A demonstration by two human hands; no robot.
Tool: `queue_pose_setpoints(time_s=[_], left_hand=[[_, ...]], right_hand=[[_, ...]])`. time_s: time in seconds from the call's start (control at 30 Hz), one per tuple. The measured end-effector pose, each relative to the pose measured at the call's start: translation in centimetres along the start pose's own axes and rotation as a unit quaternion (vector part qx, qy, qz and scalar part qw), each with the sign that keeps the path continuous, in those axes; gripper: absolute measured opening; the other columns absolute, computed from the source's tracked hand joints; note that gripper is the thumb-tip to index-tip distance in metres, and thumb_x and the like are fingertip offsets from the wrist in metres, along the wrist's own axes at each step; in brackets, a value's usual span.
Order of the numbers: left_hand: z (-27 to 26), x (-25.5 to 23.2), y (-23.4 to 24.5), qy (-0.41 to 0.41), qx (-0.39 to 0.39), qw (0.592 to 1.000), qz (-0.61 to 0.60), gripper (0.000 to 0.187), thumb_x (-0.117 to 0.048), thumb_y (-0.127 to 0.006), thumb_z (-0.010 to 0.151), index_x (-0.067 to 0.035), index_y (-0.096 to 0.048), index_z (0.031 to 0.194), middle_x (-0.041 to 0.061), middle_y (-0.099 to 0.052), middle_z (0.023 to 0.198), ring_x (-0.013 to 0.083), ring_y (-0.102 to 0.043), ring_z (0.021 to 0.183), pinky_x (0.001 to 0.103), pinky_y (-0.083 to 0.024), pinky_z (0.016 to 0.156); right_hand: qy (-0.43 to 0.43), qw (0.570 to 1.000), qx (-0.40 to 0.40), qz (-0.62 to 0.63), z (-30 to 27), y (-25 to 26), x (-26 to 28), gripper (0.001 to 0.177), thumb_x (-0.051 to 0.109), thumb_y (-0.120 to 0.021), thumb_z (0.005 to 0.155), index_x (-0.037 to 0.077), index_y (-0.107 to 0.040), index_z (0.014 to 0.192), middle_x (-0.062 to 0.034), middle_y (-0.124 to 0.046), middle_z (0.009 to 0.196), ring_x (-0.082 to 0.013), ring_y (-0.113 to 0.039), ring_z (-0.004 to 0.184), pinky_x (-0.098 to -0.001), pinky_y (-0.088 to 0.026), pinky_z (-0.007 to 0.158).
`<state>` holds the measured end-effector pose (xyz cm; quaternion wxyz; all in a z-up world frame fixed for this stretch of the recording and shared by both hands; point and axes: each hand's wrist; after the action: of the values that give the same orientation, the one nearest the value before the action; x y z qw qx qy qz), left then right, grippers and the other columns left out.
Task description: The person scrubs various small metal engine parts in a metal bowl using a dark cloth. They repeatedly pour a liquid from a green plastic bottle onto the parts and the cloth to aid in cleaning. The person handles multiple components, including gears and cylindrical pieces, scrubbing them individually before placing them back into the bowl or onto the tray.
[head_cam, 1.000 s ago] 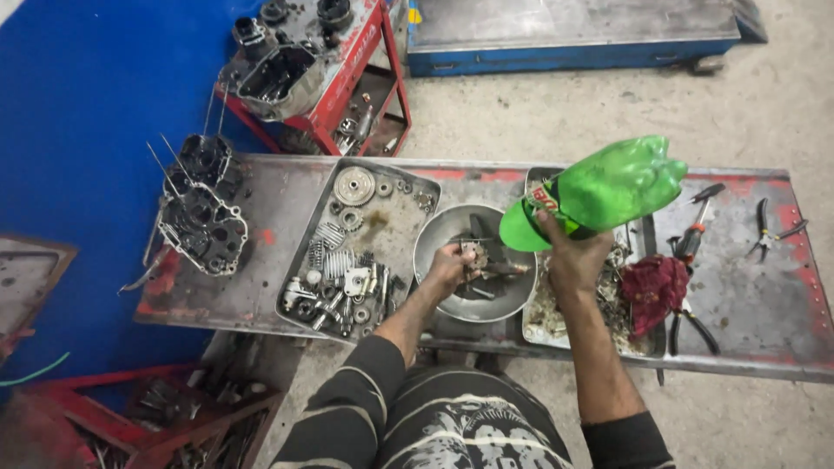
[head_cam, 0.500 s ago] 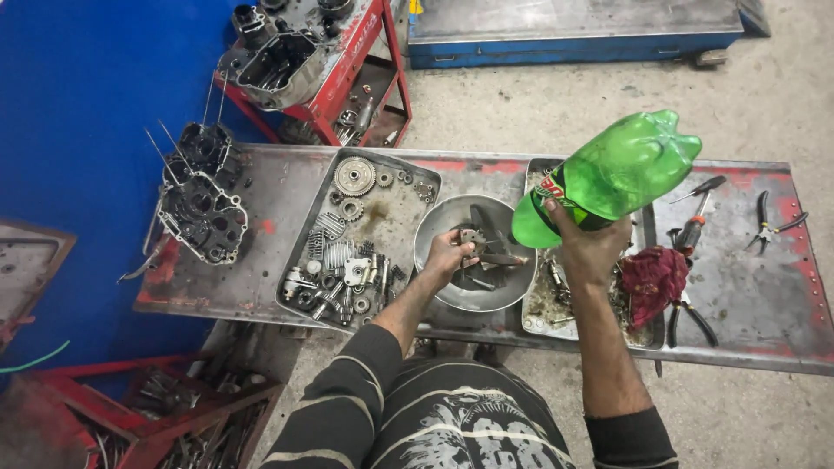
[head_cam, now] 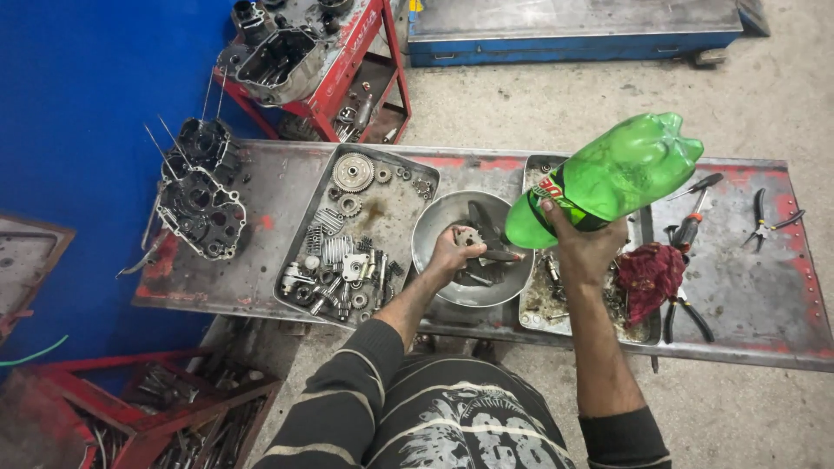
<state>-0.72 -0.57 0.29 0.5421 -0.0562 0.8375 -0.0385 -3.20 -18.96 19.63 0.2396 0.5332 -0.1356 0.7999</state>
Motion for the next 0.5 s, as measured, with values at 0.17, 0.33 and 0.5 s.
queue_pose_setpoints(time_s=[0.17, 0.33, 0.5], left_hand=[[1.9, 2.7, -1.2, -0.017, -0.044, 0.993, 0.109, 0.044, -0.048, -0.083, 0.077, -0.015, -0.075, 0.104, 0.014, -0.073, 0.092, 0.0249, -0.070, 0.087, 0.038, -0.056, 0.076], [-1.0, -1.3, -2.3, 0.054, 0.008, 0.997, -0.062, 0.044, -0.034, -0.079, 0.086, 0.000, -0.061, 0.107, 0.018, -0.066, 0.088, 0.0297, -0.071, 0.067, 0.037, -0.063, 0.055], [1.6, 2.7, -1.2, -0.032, 0.074, 0.996, -0.047, 0.047, -0.015, -0.089, 0.072, -0.001, -0.058, 0.104, 0.012, -0.064, 0.075, 0.0210, -0.069, 0.057, 0.027, -0.054, 0.041]], right_hand=[[0.000, 1.000, 0.007, -0.006, 0.0, 0.4, -0.8, 0.061, 0.000, -0.095, 0.068, 0.000, -0.064, 0.120, -0.0157, -0.070, 0.104, -0.0190, -0.065, 0.096, -0.0373, -0.056, 0.084], [-0.017, 1.000, -0.003, 0.003, 0.0, 0.3, 0.4, 0.060, -0.001, -0.094, 0.068, 0.001, -0.065, 0.120, -0.0137, -0.071, 0.104, -0.0174, -0.065, 0.095, -0.0358, -0.057, 0.084], [-0.013, 1.000, 0.005, 0.000, 0.2, 1.0, -1.9, 0.062, 0.001, -0.095, 0.067, 0.001, -0.065, 0.121, -0.0150, -0.070, 0.105, -0.0198, -0.065, 0.096, -0.0372, -0.057, 0.083]])
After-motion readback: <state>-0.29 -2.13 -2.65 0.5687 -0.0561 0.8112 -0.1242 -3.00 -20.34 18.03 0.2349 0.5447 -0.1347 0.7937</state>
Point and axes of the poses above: each hand's wrist, its own z-axis towards the middle knuckle, its own y-axis out of the back of the hand, x = y × z
